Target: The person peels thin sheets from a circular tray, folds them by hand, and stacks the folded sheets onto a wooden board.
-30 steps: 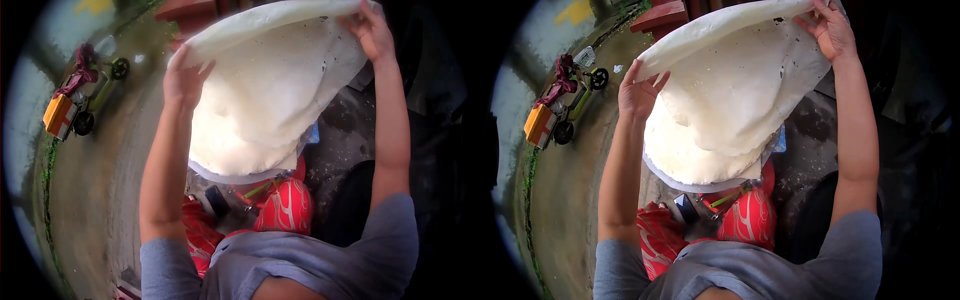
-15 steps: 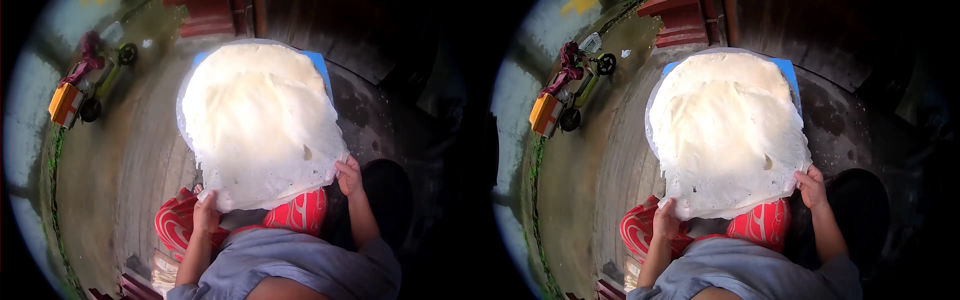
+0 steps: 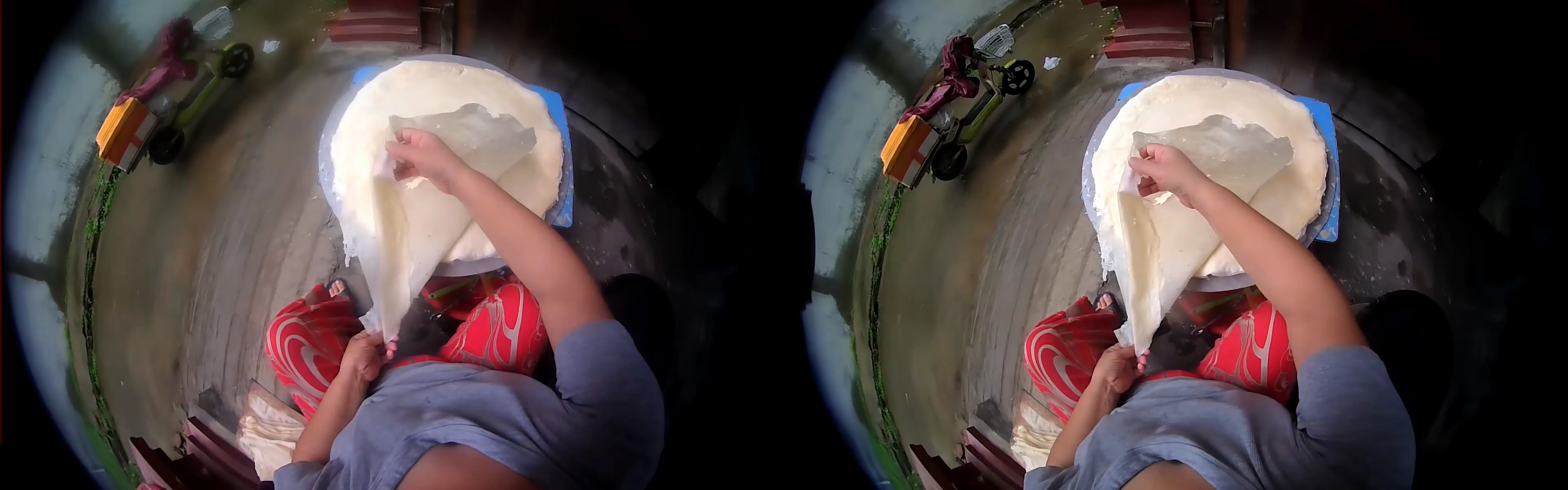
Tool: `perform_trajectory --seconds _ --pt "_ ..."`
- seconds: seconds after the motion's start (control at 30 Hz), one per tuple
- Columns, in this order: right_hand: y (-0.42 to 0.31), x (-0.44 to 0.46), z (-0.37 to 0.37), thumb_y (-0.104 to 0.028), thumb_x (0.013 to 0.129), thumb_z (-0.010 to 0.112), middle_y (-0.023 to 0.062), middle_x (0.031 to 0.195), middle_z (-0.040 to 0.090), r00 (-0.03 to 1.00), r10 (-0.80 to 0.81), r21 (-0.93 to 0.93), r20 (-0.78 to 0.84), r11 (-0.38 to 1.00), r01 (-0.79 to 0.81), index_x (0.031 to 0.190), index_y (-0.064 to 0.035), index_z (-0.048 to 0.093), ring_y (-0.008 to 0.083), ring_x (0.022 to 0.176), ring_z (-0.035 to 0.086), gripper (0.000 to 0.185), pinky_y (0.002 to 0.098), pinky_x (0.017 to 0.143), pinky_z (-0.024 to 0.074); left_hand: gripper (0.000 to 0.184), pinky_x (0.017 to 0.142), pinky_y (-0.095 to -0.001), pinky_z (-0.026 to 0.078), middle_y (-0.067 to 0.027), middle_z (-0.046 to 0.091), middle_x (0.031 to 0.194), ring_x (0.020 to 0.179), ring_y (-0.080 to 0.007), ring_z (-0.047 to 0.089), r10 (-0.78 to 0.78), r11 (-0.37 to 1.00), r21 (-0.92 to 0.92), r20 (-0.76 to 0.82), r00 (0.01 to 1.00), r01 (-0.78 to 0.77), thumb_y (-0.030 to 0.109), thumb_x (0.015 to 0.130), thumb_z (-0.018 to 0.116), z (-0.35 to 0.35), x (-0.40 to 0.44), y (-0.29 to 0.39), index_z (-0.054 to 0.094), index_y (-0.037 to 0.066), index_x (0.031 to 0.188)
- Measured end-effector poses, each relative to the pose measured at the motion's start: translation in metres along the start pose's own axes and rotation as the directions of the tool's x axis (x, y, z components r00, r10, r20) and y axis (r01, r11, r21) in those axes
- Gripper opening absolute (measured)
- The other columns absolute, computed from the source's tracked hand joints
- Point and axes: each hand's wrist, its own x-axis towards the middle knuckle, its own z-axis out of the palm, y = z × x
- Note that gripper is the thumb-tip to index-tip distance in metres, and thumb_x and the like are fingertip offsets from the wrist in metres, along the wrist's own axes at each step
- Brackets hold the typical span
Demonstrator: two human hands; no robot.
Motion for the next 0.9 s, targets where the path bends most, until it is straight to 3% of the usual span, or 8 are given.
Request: perform_trajectory --seconds 0.1,0.23,0.43,0.5,0.53,0.6,0.7,0.9 --pt "0.017 0.01 0.002 -0.025 0.093 0.054 0.0087 0.109 0.06 0.998 0.043 -0.096 -0.038 0.994 -0.046 0.113 -0.0015 0.056 0.016 0.095 0.063 0.031 0.0289 0.08 0.0513 0.015 0.055 -0.0263 0.045 -0.0108 0.067 0.081 0.058 -0.0139 0.058 0.023 0.997 0.079 -0.007 1.0 -0.022 0.003 0.088 0.053 0.009 -0.011 0.005 0.06 0.0 0.101" --pt "0.019 -0.043 -0.052 -0.026 0.092 0.057 0.0071 0.097 0.064 0.986 0.166 -0.264 -0.03 0.95 -0.168 0.101 -0.0014 0.063 0.0136 0.082 0.065 0.026 0.0263 0.068 0.0527 0.013 0.056 -0.026 0.045 -0.0123 0.068 0.082 0.06 -0.014 0.057 0.053 0.993 0.102 0.094 0.994 -0.063 0.003 0.088 0.053 0.007 -0.012 0.007 0.061 -0.001 0.098" --pt "0.032 -0.09 -0.131 -0.025 0.086 0.065 0.0101 0.096 0.064 0.826 0.39 -0.581 -0.407 0.587 -0.564 0.099 -0.0008 0.062 0.0137 0.079 0.065 0.028 0.0271 0.067 0.0519 0.013 0.058 -0.0261 0.045 -0.0125 0.068 0.083 0.062 -0.0143 0.058 0.102 0.985 0.116 0.228 0.968 -0.131 0.005 0.088 0.056 0.012 -0.013 0.014 0.062 0.0 0.099" --pt "0.033 -0.083 -0.124 -0.018 0.084 0.065 0.0116 0.103 0.062 0.798 -0.273 -0.811 -0.538 0.424 -0.402 0.112 -0.0045 0.057 0.0207 0.085 0.064 0.032 0.0323 0.074 0.0513 0.014 0.058 -0.0263 0.045 -0.0123 0.068 0.083 0.062 -0.0144 0.058 0.115 0.982 0.117 0.249 0.962 -0.148 0.006 0.088 0.056 0.013 -0.015 0.014 0.062 0.0 0.099" --pt "0.031 -0.077 -0.127 -0.018 0.084 0.065 0.0116 0.103 0.062 0.796 -0.275 -0.811 -0.539 0.424 -0.403 0.112 -0.0045 0.057 0.0207 0.085 0.064 0.032 0.0323 0.074 0.0513 0.013 0.059 -0.0264 0.044 -0.0121 0.068 0.083 0.063 -0.0144 0.058 0.118 0.983 0.11 0.25 0.961 -0.149 0.006 0.088 0.056 0.013 -0.016 0.014 0.062 0.0 0.098" --pt "0.024 -0.052 -0.141 -0.013 0.083 0.061 0.0098 0.115 0.058 0.65 -0.76 -0.999 -0.005 -0.029 -0.042 0.128 -0.0124 0.048 0.027 0.098 0.061 0.047 0.0368 0.084 0.0488 0.013 0.059 -0.0264 0.044 -0.0118 0.068 0.083 0.063 -0.0145 0.058 0.125 0.983 0.102 0.25 0.96 -0.155 0.007 0.088 0.057 0.012 -0.02 0.014 0.063 0.001 0.098" --pt "0.012 -0.019 -0.165 -0.008 0.084 0.055 0.0058 0.126 0.053 0.896 -0.384 -0.951 -0.222 0.287 -0.112 0.137 -0.0187 0.041 0.0277 0.107 0.057 0.055 0.0385 0.087 0.0476 0.013 0.059 -0.0266 0.044 -0.0117 0.068 0.083 0.063 -0.0144 0.057 0.14 0.983 0.091 0.209 0.968 -0.162 0.007 0.088 0.057 0.012 -0.023 0.013 0.063 0.001 0.097" --pt "0.047 0.002 -0.183 -0.015 0.08 0.06 0.0093 0.135 0.045 0.777 -0.334 -0.845 -0.533 0.253 -0.471 0.14 -0.0176 0.034 0.0273 0.111 0.055 0.065 0.0381 0.086 0.049 0.013 0.059 -0.026 0.044 -0.0122 0.068 0.082 0.063 -0.0142 0.057 0.148 0.978 0.117 0.198 0.969 -0.174 0.006 0.087 0.058 0.01 -0.024 0.013 0.063 0.0 0.098"
